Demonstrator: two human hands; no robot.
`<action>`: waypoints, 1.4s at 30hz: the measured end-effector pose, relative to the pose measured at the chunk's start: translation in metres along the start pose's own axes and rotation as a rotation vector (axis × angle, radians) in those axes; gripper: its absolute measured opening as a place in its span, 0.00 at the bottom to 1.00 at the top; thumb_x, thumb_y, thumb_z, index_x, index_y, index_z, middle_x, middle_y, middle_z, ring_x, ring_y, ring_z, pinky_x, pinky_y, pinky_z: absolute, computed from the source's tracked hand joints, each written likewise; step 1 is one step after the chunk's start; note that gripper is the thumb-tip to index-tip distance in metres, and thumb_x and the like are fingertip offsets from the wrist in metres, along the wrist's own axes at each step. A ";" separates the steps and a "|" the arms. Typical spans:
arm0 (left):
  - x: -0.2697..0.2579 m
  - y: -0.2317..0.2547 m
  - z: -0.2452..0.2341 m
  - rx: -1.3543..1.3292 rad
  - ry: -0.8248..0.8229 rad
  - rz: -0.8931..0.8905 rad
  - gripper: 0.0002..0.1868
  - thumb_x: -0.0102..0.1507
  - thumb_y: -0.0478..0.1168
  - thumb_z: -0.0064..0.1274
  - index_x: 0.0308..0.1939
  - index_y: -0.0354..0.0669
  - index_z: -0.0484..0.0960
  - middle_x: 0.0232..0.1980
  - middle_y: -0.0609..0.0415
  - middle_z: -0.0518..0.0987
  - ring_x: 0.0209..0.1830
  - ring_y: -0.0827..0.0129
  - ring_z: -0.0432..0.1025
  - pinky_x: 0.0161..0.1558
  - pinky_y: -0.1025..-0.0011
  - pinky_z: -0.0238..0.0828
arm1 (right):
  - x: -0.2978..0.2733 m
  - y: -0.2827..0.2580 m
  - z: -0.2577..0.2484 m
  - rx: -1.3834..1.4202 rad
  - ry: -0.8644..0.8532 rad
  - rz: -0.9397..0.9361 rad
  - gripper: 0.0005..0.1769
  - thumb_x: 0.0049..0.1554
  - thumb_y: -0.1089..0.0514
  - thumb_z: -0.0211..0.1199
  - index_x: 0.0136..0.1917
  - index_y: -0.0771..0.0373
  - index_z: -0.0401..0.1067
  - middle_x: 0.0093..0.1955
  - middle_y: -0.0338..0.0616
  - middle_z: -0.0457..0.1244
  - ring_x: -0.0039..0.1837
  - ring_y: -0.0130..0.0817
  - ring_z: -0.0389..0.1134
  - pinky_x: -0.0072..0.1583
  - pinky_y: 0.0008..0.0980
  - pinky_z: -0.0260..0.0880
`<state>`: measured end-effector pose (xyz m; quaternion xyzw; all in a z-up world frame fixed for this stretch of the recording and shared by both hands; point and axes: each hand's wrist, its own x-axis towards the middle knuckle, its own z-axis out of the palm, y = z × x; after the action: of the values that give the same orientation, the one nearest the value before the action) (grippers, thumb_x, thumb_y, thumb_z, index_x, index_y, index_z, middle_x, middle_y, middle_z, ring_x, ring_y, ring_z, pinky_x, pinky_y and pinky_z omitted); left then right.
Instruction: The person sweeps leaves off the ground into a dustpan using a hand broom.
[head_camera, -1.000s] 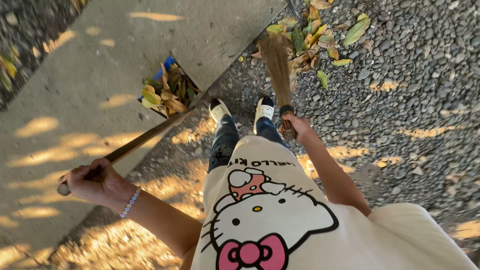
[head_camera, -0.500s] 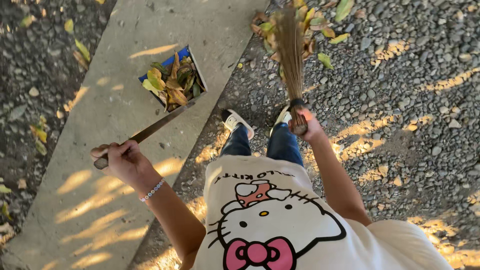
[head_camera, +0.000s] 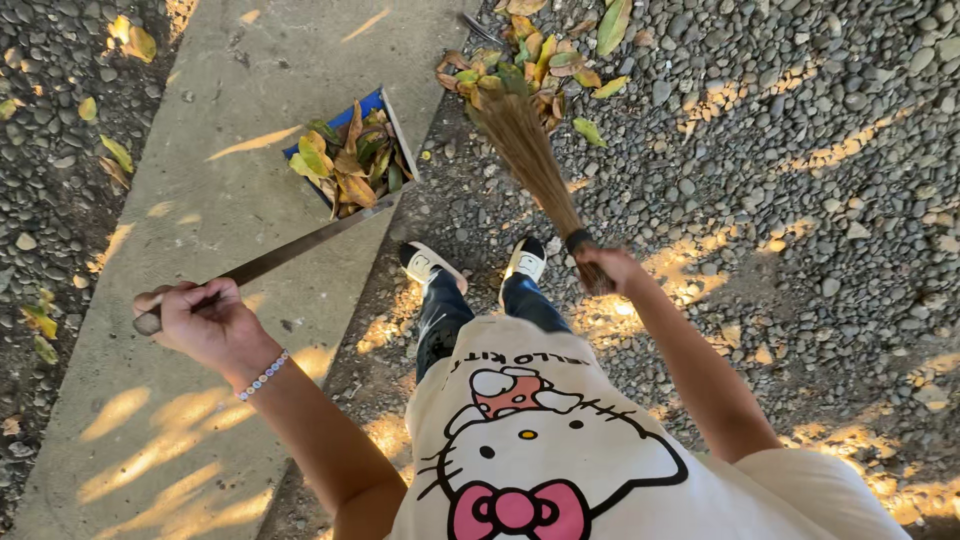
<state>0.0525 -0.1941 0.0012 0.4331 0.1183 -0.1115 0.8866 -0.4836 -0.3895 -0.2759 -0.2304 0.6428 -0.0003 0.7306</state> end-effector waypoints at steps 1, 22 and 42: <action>-0.008 -0.003 0.002 -0.002 0.003 0.003 0.24 0.52 0.16 0.42 0.41 0.50 0.74 0.31 0.57 0.67 0.26 0.73 0.58 0.28 0.76 0.61 | -0.007 0.004 -0.011 0.036 -0.048 0.028 0.24 0.51 0.58 0.68 0.57 0.74 0.68 0.44 0.58 0.69 0.37 0.46 0.74 0.40 0.42 0.79; -0.057 -0.064 -0.040 0.070 0.066 0.049 0.24 0.50 0.15 0.42 0.39 0.49 0.72 0.30 0.58 0.68 0.25 0.74 0.59 0.25 0.76 0.57 | 0.057 -0.128 0.116 -0.010 -0.211 -0.015 0.17 0.54 0.57 0.66 0.51 0.70 0.66 0.36 0.51 0.64 0.34 0.45 0.68 0.33 0.47 0.71; 0.042 -0.044 0.004 0.327 -0.240 -0.117 0.17 0.54 0.17 0.43 0.30 0.45 0.63 0.33 0.62 0.60 0.31 0.78 0.52 0.28 0.79 0.51 | -0.013 -0.011 0.080 0.562 0.079 -0.089 0.28 0.52 0.59 0.68 0.61 0.74 0.64 0.48 0.58 0.67 0.39 0.47 0.72 0.42 0.45 0.78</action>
<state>0.0793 -0.2274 -0.0418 0.5472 0.0173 -0.2311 0.8043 -0.4078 -0.3686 -0.2547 -0.0469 0.6347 -0.2194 0.7395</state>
